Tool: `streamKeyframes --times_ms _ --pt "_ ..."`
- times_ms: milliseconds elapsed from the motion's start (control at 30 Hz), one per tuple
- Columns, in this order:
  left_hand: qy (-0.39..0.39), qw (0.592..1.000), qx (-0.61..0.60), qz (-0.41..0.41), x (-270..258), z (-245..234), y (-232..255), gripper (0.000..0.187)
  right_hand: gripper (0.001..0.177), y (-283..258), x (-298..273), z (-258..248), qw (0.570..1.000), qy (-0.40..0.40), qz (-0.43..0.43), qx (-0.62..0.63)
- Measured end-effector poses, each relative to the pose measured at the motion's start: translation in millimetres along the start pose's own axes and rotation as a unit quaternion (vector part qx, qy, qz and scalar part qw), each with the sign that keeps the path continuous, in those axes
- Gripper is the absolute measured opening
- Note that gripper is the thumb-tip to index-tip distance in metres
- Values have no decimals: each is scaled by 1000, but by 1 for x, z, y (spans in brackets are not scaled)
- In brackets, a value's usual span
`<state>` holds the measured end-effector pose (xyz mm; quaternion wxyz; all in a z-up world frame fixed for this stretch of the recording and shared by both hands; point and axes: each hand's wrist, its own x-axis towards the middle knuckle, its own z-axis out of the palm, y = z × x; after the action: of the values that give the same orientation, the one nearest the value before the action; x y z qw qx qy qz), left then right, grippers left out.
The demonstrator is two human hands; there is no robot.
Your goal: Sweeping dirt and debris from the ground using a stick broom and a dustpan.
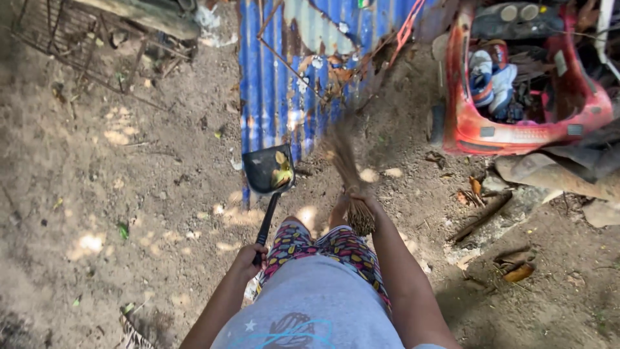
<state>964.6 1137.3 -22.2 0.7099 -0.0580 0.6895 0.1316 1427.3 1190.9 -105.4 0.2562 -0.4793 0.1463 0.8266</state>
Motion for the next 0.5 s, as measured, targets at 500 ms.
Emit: streamKeyframes --times_ms 500 --pt "9 986 165 -11 29 56 102 14 39 -6 28 10 989 -4 -135 65"
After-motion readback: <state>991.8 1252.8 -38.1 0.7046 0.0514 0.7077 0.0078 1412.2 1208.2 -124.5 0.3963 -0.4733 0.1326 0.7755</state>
